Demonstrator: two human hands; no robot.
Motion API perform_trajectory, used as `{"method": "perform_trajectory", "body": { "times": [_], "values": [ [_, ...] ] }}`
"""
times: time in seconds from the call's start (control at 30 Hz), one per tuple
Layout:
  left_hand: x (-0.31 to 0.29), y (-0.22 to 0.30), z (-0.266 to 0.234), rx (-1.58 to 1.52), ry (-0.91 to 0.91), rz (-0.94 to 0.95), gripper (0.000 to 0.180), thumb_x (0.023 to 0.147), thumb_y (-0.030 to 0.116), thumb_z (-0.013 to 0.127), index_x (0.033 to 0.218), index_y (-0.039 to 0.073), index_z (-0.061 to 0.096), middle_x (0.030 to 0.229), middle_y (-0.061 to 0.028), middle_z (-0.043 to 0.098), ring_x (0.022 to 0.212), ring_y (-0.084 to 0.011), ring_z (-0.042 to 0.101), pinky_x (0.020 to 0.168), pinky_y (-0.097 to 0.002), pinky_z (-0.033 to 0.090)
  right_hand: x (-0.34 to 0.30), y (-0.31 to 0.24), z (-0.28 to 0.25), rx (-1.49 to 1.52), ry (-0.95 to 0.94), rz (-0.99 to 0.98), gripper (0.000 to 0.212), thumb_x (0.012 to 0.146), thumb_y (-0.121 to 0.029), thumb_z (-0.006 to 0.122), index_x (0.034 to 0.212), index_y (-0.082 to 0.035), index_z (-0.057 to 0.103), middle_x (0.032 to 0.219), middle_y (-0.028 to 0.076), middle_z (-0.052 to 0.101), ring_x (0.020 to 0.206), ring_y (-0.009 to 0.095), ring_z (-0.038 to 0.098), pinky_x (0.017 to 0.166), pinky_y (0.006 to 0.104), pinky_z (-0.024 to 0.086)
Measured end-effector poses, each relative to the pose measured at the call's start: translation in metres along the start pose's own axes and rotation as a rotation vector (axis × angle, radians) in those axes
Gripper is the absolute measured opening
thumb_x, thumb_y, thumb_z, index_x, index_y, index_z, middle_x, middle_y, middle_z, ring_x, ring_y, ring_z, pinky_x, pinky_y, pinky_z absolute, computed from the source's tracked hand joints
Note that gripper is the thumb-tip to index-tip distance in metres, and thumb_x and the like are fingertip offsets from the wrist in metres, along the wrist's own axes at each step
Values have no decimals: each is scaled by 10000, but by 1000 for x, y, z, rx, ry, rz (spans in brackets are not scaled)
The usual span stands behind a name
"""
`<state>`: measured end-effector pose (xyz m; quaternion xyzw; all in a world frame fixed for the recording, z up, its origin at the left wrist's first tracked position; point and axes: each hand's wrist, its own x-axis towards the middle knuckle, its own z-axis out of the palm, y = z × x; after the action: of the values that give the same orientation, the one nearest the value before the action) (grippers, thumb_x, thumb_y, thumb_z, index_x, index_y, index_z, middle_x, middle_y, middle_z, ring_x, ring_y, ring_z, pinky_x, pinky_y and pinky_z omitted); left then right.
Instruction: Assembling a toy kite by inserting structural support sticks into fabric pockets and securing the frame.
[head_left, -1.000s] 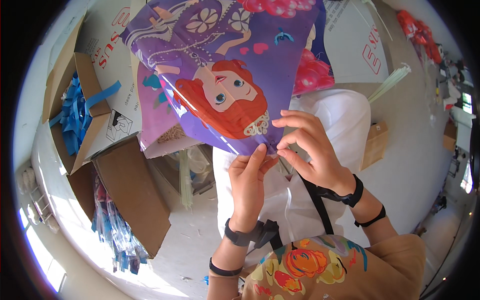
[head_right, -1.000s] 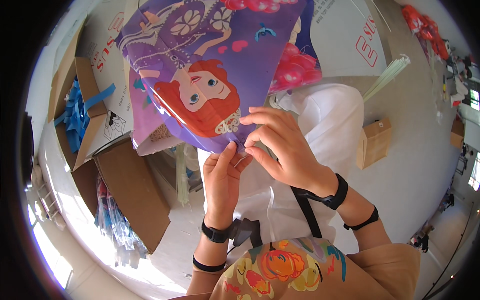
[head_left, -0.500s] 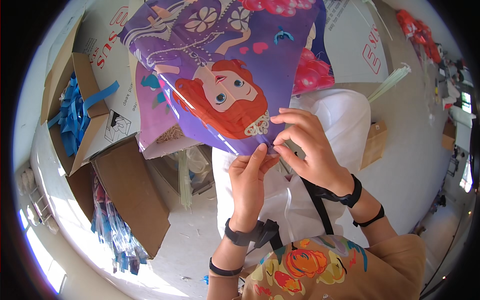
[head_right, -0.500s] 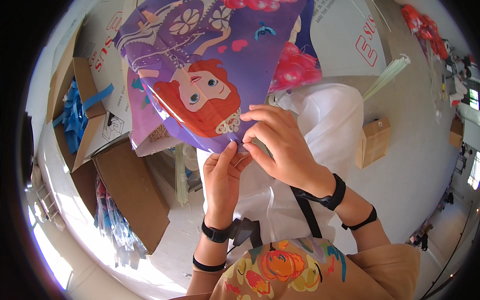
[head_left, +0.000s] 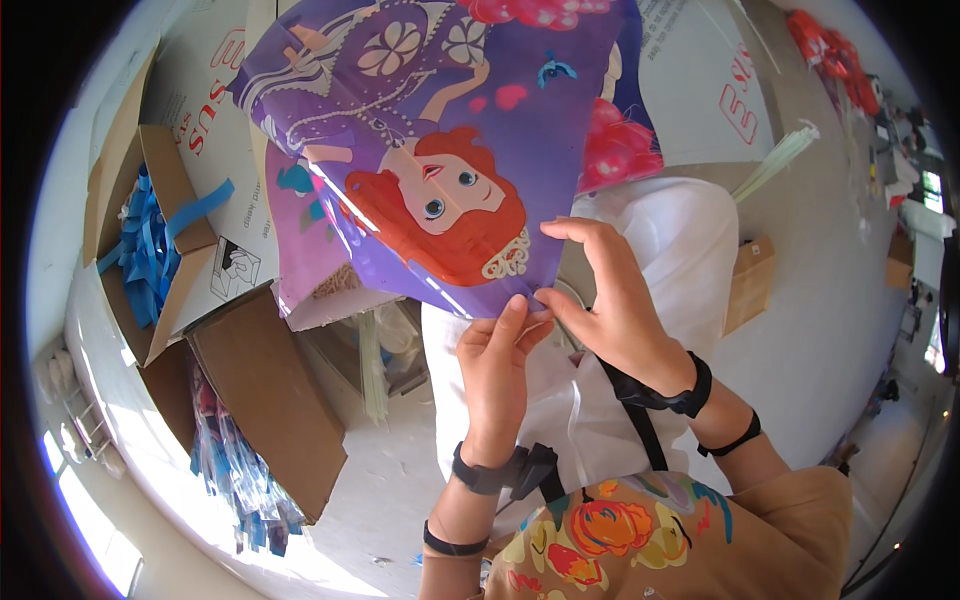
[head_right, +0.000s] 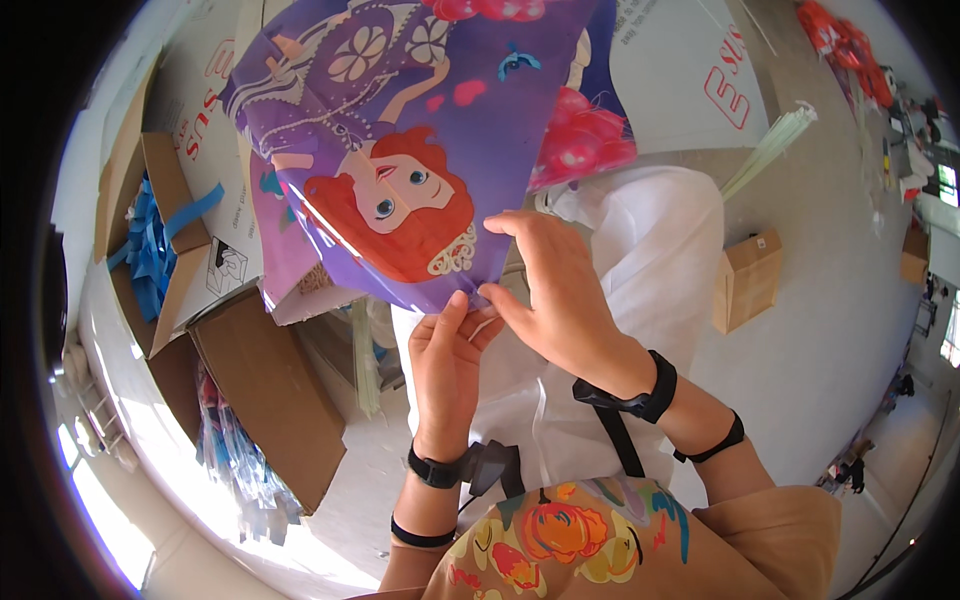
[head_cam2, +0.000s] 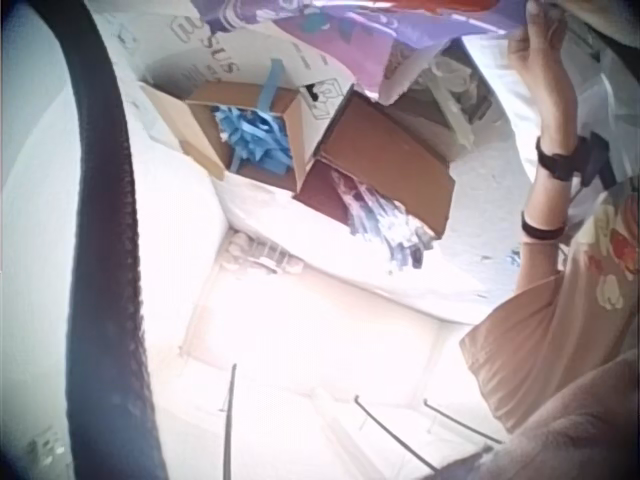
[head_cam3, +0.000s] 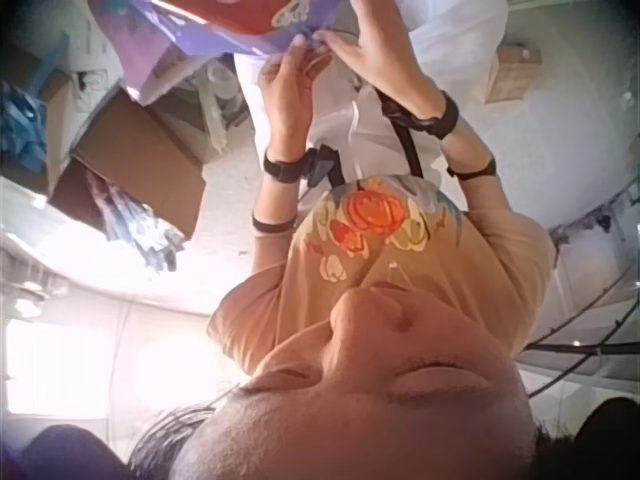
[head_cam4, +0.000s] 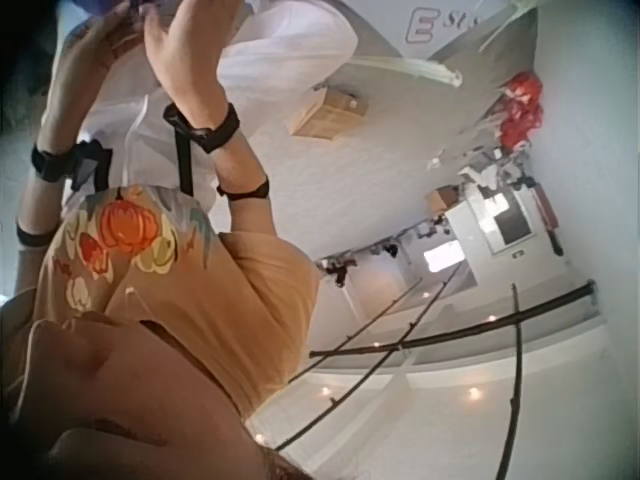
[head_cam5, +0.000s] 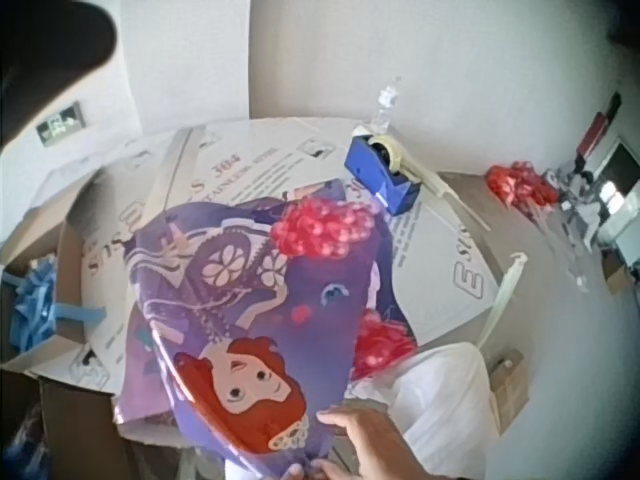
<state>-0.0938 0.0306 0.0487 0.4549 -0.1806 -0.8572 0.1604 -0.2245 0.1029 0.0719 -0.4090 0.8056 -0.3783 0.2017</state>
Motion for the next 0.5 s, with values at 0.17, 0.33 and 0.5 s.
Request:
{"method": "perform_trajectory", "body": {
  "times": [0.17,0.33,0.5],
  "values": [
    [9,-10,16,132,34,34,98,913,59,631,987,0,657,946,-83,690,849,-158,665,798,-308,555,4,14,-7,17,62,-23,510,781,-77,715,1234,-42,482,1197,139,557,1128,340,514,979,427,375],
    [30,-24,-14,146,173,103,61,896,58,665,927,6,653,880,-49,668,767,-136,647,729,-258,552,76,71,-69,-12,396,-7,442,828,-134,699,1204,-9,502,1171,155,579,1123,318,539,972,398,403],
    [40,-38,-4,175,156,159,68,898,82,675,880,19,656,861,-49,666,735,-138,648,703,-256,549,197,171,-193,-147,673,61,427,899,-284,639,1218,-15,549,1233,192,579,1189,316,524,998,367,410]
  ]
}}
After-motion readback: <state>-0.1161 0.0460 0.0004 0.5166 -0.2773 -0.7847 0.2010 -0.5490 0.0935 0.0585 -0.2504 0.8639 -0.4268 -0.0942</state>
